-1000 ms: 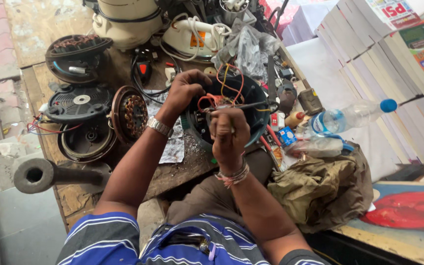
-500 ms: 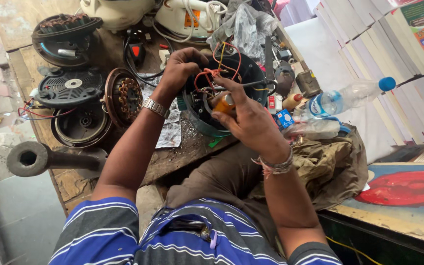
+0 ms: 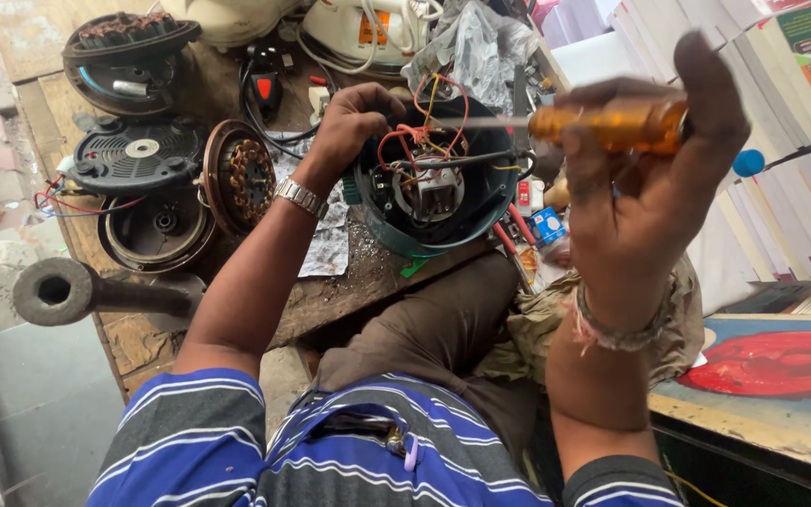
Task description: The person uses a screwdriver to adjust and connect wires inside a disassembled electric motor housing. They manipulate the internal wiring and components while holding the motor casing steady on a cluttered workbench.
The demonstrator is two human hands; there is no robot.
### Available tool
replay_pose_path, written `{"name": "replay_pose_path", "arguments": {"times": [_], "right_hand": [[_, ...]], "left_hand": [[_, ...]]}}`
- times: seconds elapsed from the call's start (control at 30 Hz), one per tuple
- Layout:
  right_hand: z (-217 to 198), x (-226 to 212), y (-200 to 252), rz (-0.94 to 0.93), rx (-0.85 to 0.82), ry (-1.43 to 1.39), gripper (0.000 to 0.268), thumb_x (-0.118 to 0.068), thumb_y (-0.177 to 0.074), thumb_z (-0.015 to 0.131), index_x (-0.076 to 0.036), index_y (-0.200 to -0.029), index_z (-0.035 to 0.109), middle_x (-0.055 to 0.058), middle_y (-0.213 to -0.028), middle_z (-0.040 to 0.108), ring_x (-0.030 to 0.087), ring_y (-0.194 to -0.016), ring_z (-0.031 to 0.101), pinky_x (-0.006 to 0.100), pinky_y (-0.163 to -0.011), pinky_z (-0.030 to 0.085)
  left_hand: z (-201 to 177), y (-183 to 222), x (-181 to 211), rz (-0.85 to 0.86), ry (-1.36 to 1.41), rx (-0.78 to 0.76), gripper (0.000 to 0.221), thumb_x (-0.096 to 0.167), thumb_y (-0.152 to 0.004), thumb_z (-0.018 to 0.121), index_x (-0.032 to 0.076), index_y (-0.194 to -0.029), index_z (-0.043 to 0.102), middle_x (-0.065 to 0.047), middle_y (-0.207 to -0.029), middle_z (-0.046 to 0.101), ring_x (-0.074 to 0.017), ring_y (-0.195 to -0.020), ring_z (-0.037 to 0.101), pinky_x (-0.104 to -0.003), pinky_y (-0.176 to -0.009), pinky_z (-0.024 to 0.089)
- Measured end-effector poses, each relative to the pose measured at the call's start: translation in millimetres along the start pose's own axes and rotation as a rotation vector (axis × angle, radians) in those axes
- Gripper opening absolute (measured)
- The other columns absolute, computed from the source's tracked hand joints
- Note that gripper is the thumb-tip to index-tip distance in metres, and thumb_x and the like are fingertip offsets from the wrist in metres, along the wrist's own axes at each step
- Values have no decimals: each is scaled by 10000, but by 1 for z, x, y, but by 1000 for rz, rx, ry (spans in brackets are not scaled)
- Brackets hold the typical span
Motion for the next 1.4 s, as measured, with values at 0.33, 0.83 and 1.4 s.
{"name": "replay_pose_path", "arguments": {"times": [0.33, 0.83, 1.4], "right_hand": [[94, 95, -45, -92, -307, 214, 657, 17, -1073, 727, -213, -1558, 349, 80, -1134, 689, 193, -991, 721, 308, -804, 653], [114, 101, -26, -129, -478, 191, 822, 87, -926, 750, -225, -1561, 332, 170, -1208, 638, 334, -1038, 699, 414, -839, 586], [110, 119, -26, -206, -423, 195, 893, 119, -902, 718, -232, -1588, 267, 249, -1508, 536, 441, -1356, 586, 441, -1100, 567]], "left_hand": [[1, 3, 4, 30, -28, -22, 263, -99, -800, 579, -22, -1014, 710, -74, -968, 749, -103, -821, 696, -236, -773, 586], [2, 9, 11, 24, 8, -35, 181, -74, -867, 586, -29, -1022, 668, -37, -950, 719, -76, -770, 660, -228, -716, 559], [-4, -8, 1, 57, -38, -125, 244, -114, -831, 576, -45, -1036, 688, -48, -960, 732, -89, -813, 677, -228, -758, 557]]}}
Point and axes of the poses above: each hand's wrist, its own y-axis away from the middle knuckle, its own z-axis out of the palm, x = y × z, the point moved 3 cm from there along -y, towards the middle knuckle
